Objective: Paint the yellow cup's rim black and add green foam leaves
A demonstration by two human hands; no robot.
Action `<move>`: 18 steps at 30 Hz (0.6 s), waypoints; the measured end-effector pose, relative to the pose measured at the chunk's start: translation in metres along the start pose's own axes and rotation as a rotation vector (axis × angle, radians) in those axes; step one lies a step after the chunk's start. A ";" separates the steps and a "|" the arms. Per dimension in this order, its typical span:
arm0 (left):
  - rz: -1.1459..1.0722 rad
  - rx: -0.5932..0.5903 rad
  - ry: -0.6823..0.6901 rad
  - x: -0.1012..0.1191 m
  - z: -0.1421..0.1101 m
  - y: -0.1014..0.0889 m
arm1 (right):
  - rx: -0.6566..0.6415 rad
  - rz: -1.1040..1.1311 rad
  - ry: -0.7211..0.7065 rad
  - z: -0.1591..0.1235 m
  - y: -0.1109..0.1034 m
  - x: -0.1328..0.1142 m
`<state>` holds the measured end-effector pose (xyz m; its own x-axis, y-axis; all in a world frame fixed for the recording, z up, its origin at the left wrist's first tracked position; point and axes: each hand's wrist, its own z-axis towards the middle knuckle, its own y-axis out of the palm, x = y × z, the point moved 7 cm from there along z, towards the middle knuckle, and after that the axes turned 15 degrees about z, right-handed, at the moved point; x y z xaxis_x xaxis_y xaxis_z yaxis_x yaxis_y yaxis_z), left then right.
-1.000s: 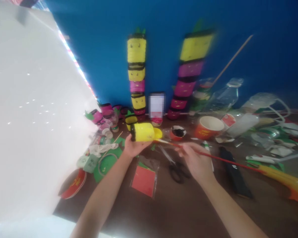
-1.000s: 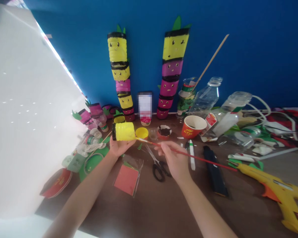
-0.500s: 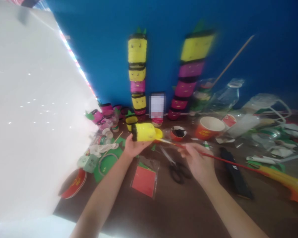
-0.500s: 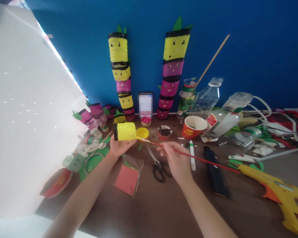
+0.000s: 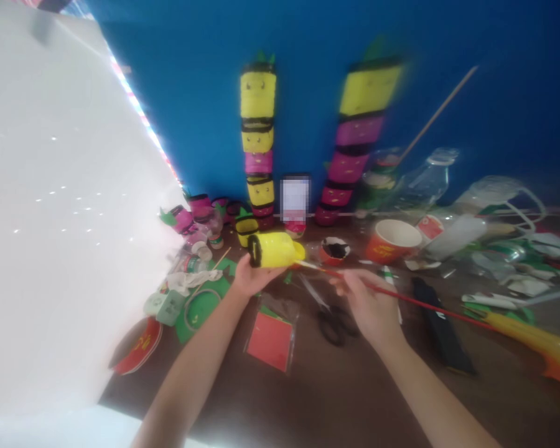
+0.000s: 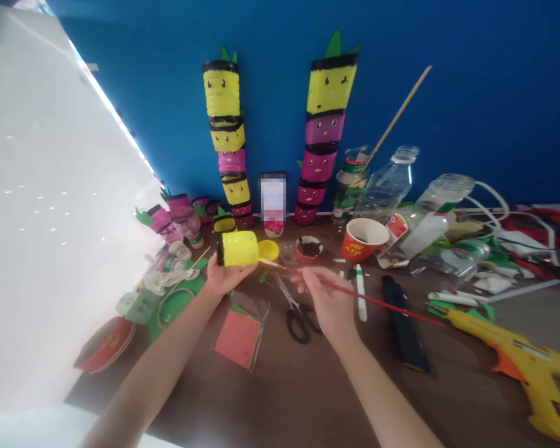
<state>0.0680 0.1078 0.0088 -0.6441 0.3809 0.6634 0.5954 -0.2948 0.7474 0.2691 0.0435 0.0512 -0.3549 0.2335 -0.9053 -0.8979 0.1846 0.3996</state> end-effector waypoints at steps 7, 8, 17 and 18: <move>-0.012 0.039 -0.009 -0.001 0.001 -0.002 | -0.037 0.047 0.039 -0.003 0.005 0.005; -0.009 0.028 -0.005 -0.001 0.000 -0.002 | -0.033 0.036 0.034 -0.003 0.006 0.004; 0.041 -0.021 0.006 0.000 0.001 -0.001 | 0.020 0.264 0.046 0.003 0.000 0.000; 0.049 -0.027 0.004 -0.001 0.001 -0.001 | 0.005 0.261 0.062 0.003 0.002 0.002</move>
<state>0.0683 0.1083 0.0076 -0.6168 0.3619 0.6990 0.6127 -0.3367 0.7150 0.2675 0.0468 0.0508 -0.5900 0.2151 -0.7782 -0.7725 0.1301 0.6216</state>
